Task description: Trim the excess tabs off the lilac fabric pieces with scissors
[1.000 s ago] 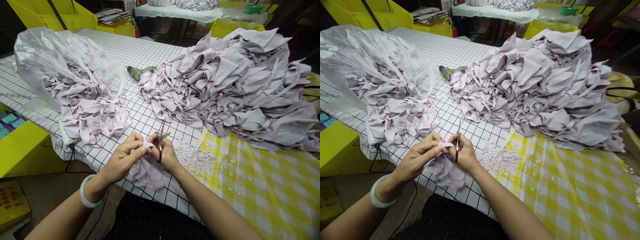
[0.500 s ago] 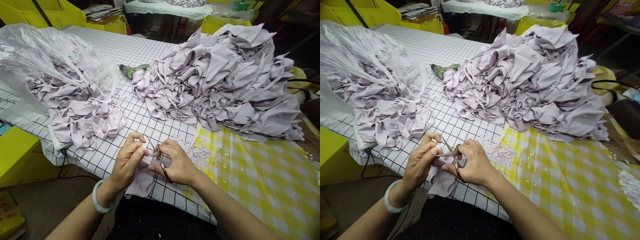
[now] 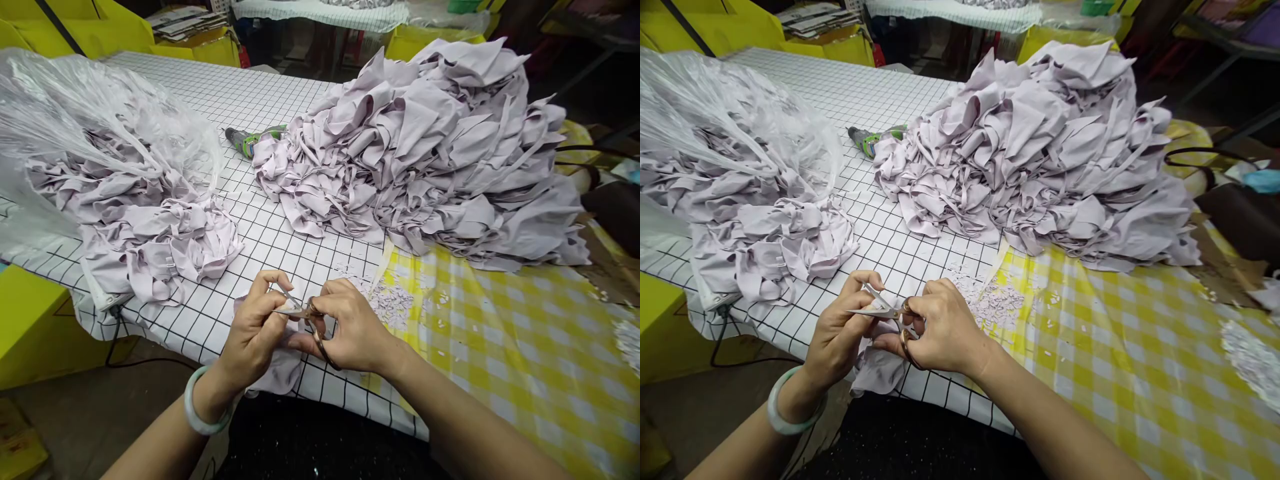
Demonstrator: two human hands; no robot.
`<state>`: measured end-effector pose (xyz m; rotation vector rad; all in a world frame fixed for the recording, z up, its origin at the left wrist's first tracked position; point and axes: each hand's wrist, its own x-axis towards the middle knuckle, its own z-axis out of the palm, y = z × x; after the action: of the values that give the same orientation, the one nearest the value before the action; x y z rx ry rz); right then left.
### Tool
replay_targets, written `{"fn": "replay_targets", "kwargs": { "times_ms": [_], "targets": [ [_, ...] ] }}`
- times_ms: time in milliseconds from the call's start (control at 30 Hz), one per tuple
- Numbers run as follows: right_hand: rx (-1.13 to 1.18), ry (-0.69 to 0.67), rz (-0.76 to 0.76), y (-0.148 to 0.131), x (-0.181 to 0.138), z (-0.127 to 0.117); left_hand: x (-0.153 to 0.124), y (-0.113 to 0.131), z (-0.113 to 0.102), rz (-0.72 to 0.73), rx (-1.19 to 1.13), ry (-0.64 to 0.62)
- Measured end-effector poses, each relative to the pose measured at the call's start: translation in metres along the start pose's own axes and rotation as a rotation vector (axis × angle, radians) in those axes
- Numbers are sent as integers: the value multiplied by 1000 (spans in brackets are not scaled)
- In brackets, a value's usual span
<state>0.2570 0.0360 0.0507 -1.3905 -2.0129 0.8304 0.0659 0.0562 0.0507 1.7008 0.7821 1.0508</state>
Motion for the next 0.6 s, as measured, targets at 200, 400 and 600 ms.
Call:
{"fn": "replay_targets", "kwargs": {
  "times_ms": [200, 400, 600],
  "targets": [
    [6, 0, 1, 2, -2, 1, -1, -2, 6, 19, -16, -3],
    [-33, 35, 22, 11, -13, 0, 2, -4, 11, 13, -7, -58],
    [-138, 128, 156, 32, -44, -4, 17, -16, 40, 12, -66, -221]
  ]
}}
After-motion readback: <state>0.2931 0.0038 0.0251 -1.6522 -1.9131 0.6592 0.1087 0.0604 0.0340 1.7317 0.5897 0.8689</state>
